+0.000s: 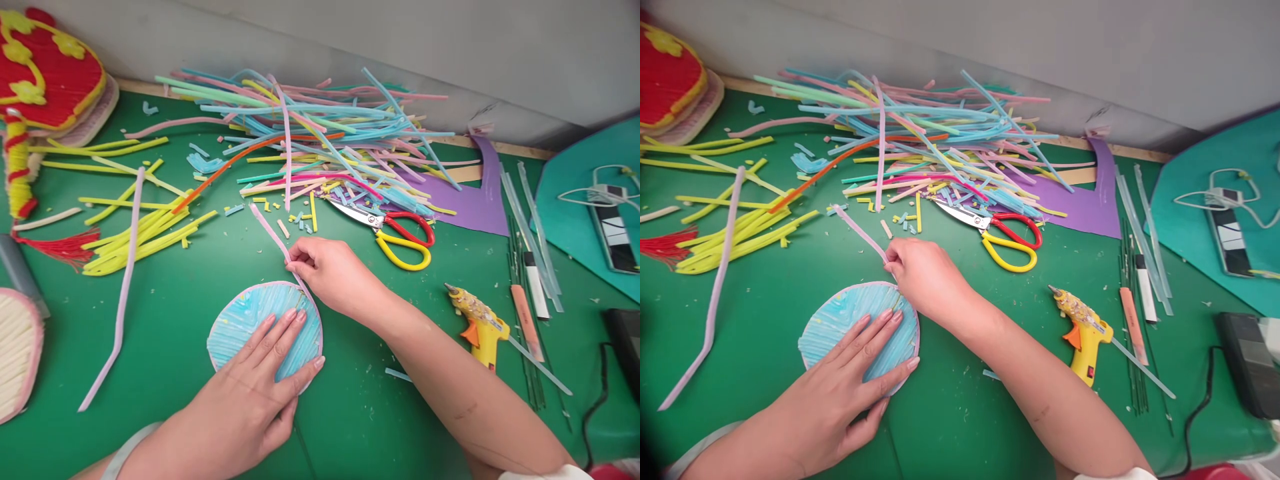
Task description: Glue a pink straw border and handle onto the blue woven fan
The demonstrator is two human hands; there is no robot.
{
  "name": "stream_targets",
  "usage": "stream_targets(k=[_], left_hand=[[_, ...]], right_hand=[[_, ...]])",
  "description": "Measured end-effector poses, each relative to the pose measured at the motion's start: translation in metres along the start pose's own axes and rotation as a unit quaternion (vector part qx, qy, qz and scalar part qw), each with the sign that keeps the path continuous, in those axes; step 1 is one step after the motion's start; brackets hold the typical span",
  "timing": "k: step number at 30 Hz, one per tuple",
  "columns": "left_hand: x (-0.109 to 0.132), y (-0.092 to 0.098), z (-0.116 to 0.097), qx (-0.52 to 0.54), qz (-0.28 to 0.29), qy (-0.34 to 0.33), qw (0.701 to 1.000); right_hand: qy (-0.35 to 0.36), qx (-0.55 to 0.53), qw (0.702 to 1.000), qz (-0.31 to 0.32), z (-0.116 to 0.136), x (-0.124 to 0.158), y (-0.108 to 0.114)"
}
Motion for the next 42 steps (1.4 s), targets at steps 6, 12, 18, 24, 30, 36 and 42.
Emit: stream_targets(k=[6,12,18,24,30,36,42], left_hand=[[-0.002,0.003,-0.001,-0.006,0.008,-0.006,1.000],[-0.003,0.004,-0.001,-0.004,0.008,-0.003,1.000],[-0.002,0.002,-0.001,-0.001,0.009,-0.001,1.000],[-0.001,0.001,0.000,0.003,0.007,0.004,1.000],[-0.002,0.003,-0.001,-0.005,0.011,0.004,1.000],[-0.005,0.008,-0.003,-0.016,0.008,-0.007,1.000],[-0.006,0.010,-0.005,-0.018,0.015,-0.010,1.000]], right_hand=[[0.006,-0.012,1.000,0.003,-0.001,-0.001,0.000],[0.008,-0.019,1.000,0.003,-0.001,-0.001,-0.001],[0.001,-0.028,1.000,0.004,-0.002,-0.001,-0.001],[0.007,-0.040,0.999,0.003,-0.004,-0.001,-0.002],[0.014,-0.054,0.998,0.003,-0.005,-0.003,-0.002],[0.017,-0.048,0.999,0.007,-0.006,-0.004,-0.003],[0.027,-0.050,0.998,0.004,-0.007,-0.003,-0.003]])
Point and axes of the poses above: each hand's wrist, its own x-axis away from the middle knuckle, its own y-axis out of the back of the hand, z = x × y, the point moved 5 cm from there along -x, towards the middle knuckle, and after that the axes turned 2 degrees about z, right-handed, at the moved point
